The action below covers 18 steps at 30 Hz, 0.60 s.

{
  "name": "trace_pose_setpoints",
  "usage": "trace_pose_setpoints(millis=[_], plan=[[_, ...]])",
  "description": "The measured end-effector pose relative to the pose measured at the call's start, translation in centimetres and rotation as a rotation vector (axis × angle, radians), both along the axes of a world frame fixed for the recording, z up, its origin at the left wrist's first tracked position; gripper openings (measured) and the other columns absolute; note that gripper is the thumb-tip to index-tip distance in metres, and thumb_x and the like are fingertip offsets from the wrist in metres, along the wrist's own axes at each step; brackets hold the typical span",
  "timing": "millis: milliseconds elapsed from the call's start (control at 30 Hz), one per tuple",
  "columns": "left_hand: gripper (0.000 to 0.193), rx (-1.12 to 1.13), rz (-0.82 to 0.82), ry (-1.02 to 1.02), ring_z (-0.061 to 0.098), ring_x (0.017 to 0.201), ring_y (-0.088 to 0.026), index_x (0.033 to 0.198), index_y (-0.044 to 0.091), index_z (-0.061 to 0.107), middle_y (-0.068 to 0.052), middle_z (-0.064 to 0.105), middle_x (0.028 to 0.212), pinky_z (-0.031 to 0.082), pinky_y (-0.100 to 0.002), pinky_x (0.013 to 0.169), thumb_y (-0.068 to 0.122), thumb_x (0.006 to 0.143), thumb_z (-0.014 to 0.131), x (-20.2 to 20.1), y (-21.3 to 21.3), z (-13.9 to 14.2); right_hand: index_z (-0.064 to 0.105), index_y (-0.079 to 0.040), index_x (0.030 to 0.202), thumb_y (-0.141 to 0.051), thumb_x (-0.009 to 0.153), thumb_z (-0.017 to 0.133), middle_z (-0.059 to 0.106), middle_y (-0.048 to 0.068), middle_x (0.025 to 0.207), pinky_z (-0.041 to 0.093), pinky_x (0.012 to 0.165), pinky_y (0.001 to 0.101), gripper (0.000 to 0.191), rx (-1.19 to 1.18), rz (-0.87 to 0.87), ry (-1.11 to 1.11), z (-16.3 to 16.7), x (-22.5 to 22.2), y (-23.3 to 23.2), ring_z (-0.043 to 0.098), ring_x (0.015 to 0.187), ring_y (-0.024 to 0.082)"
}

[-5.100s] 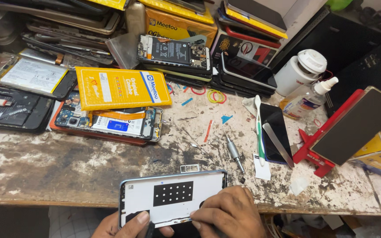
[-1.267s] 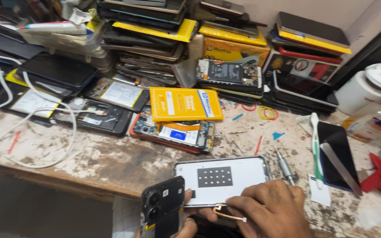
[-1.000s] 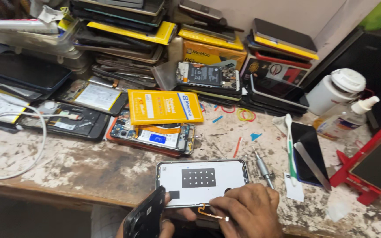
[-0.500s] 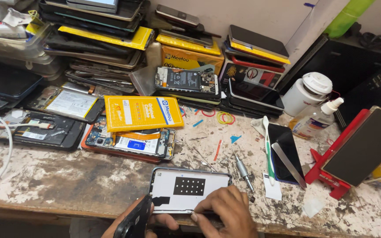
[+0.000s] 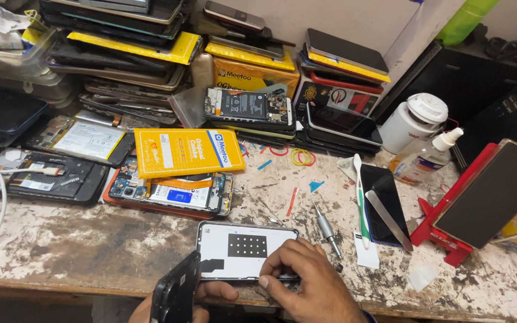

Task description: The person uses a screwdriver to remove screws from the back of a smartphone, then detaches a ribbon cable from the motherboard. The person continues to unscrew and handle the device on a cluttered workbench.

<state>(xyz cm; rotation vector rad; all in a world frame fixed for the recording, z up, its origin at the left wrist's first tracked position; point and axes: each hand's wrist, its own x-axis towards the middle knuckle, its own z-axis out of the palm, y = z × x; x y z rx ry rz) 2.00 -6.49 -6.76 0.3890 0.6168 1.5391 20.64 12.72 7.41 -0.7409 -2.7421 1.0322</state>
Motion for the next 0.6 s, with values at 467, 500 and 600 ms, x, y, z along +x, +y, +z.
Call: trace_pose_setpoints(millis=[467, 500, 600], plan=[[0.078, 0.278, 0.042, 0.069, 0.072, 0.087, -0.016, 0.165, 0.008, 0.021, -0.031, 0.072, 0.122, 0.055, -0.027, 0.081, 0.010, 0.097, 0.059, -1.1, -0.6, -1.7, 0.064, -0.006, 0.093, -0.019, 0.090, 0.068, 0.062, 0.009, 0.088, 0.048, 0.085, 0.0388, 0.014, 0.088, 0.038, 0.090, -1.5, 0.2, -0.7, 0.064, 0.089, 0.024], [0.080, 0.271, 0.083, 0.163, 0.074, 0.090, -0.018, 0.166, 0.009, 0.020, -0.030, 0.073, 0.120, 0.056, -0.029, 0.084, 0.014, 0.096, 0.058, -1.2, -0.9, -2.4, 0.064, -0.007, 0.094, -0.018, 0.090, 0.068, 0.062, 0.008, 0.087, 0.050, 0.083, 0.0370, 0.013, 0.035, -0.030, 0.086, -1.7, 0.4, -0.7, 0.065, 0.087, 0.022], [0.087, 0.277, 0.150, 0.337, 0.073, 0.088, -0.020, 0.169, 0.011, 0.016, -0.030, 0.072, 0.120, 0.056, -0.032, 0.084, 0.018, 0.096, 0.063, -1.8, -1.5, -5.1, 0.067, -0.007, 0.094, -0.016, 0.087, 0.071, 0.063, 0.007, 0.084, 0.053, 0.074, 0.0336, 0.012, -0.051, -0.236, 0.139, -1.9, 1.4, -0.5, 0.067, 0.079, 0.020]])
